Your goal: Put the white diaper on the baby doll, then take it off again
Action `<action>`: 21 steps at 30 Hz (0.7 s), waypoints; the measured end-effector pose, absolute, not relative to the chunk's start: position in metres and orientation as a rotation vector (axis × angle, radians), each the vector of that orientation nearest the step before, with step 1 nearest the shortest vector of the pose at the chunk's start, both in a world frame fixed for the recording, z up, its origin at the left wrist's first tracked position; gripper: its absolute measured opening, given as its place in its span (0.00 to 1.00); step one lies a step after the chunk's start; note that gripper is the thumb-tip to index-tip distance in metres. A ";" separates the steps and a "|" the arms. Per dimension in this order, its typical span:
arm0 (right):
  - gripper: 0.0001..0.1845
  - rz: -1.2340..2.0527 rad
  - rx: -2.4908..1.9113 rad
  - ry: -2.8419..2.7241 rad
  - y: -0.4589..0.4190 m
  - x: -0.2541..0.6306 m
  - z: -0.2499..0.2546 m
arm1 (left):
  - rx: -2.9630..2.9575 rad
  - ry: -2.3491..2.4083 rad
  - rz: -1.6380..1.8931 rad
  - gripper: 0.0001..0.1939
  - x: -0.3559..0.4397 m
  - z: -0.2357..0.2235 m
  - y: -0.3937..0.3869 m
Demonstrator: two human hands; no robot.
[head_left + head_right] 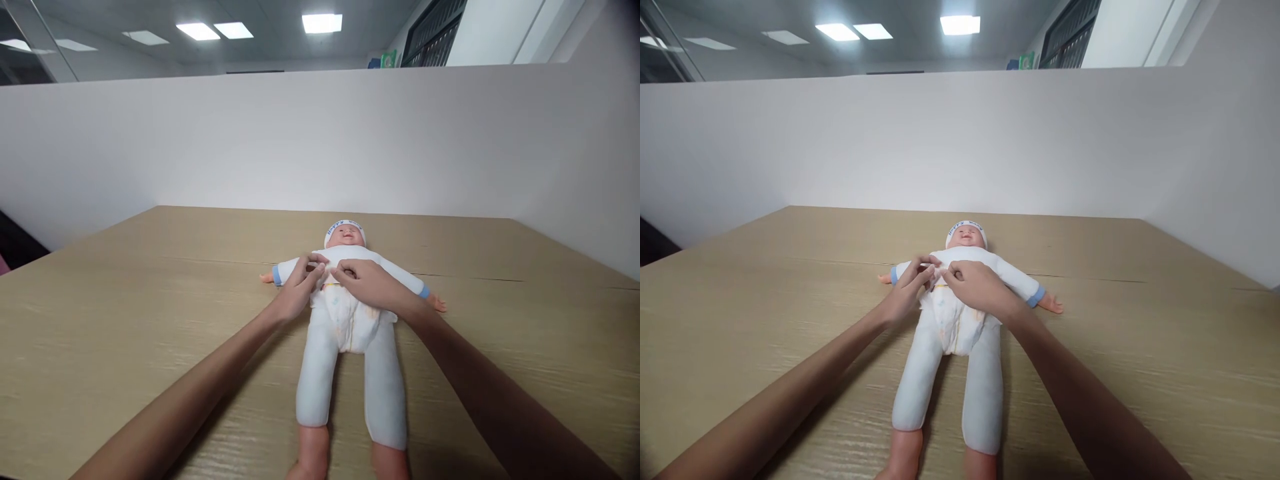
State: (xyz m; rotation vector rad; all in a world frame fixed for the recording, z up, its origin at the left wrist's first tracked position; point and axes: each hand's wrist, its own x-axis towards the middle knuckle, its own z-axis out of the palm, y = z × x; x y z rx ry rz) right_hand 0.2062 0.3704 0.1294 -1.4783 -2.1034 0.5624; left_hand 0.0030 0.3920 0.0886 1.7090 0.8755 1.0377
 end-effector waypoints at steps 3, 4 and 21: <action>0.23 0.541 -1.501 -2.104 0.372 0.207 0.128 | 1.713 0.942 1.029 0.22 -0.004 0.071 0.397; 0.23 0.533 -1.506 -2.109 0.371 0.207 0.129 | 1.727 0.935 1.007 0.22 -0.005 0.066 0.399; 0.11 0.355 -1.287 -2.025 0.256 0.193 0.136 | 1.937 1.231 1.295 0.27 0.029 0.139 0.305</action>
